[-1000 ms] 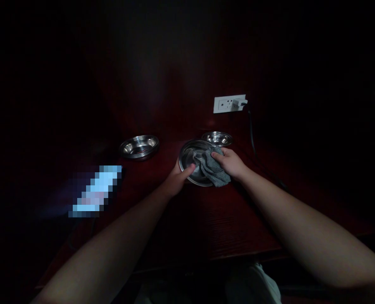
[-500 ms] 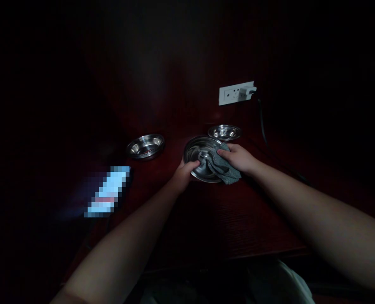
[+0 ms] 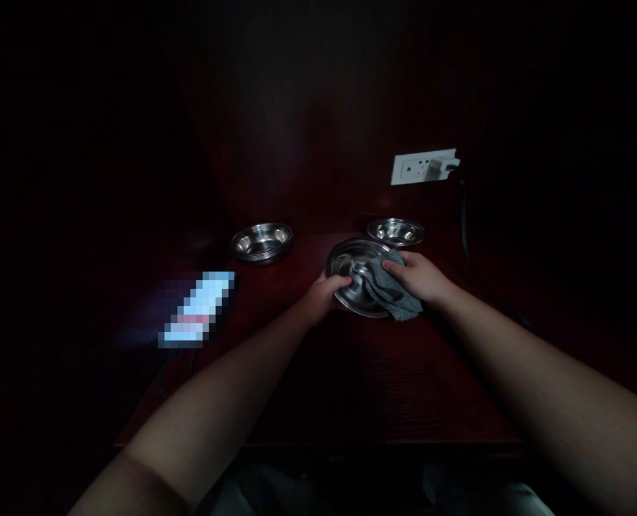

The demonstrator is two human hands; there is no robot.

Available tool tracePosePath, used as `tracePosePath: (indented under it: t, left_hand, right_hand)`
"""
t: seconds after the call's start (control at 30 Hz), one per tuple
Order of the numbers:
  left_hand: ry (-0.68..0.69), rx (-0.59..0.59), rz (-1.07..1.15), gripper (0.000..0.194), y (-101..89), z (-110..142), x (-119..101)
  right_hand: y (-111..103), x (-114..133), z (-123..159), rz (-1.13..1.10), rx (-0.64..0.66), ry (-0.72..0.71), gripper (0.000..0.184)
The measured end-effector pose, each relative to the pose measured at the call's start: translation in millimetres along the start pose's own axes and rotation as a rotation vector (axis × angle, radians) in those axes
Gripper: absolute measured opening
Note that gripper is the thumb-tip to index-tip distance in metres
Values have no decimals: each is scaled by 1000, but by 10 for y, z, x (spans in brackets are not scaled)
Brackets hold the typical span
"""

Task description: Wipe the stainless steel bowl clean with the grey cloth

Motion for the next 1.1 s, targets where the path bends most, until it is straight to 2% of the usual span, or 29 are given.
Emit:
tracePosePath:
  t: [0.37, 0.5, 1.1]
  left_hand:
    - [44, 82, -22, 63, 1, -27, 8]
    - [41, 75, -15, 67, -15, -23, 23]
    - [73, 88, -4, 66, 10, -25, 9]
  right_hand:
    - [2, 31, 1, 23, -19, -17, 19]
    - [23, 66, 31, 12, -4, -7, 18]
    - [16, 103, 20, 122, -2, -83, 22]
Point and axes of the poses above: each hand's wrist, its own z-axis away from the middle knuckle, its own y-axis out of the palm, x = y × z, the point moved 6 cm from there along -z, towards the middle knuckle, and after that the axes turned 9 degrees about -z, right-handed, at the moved point
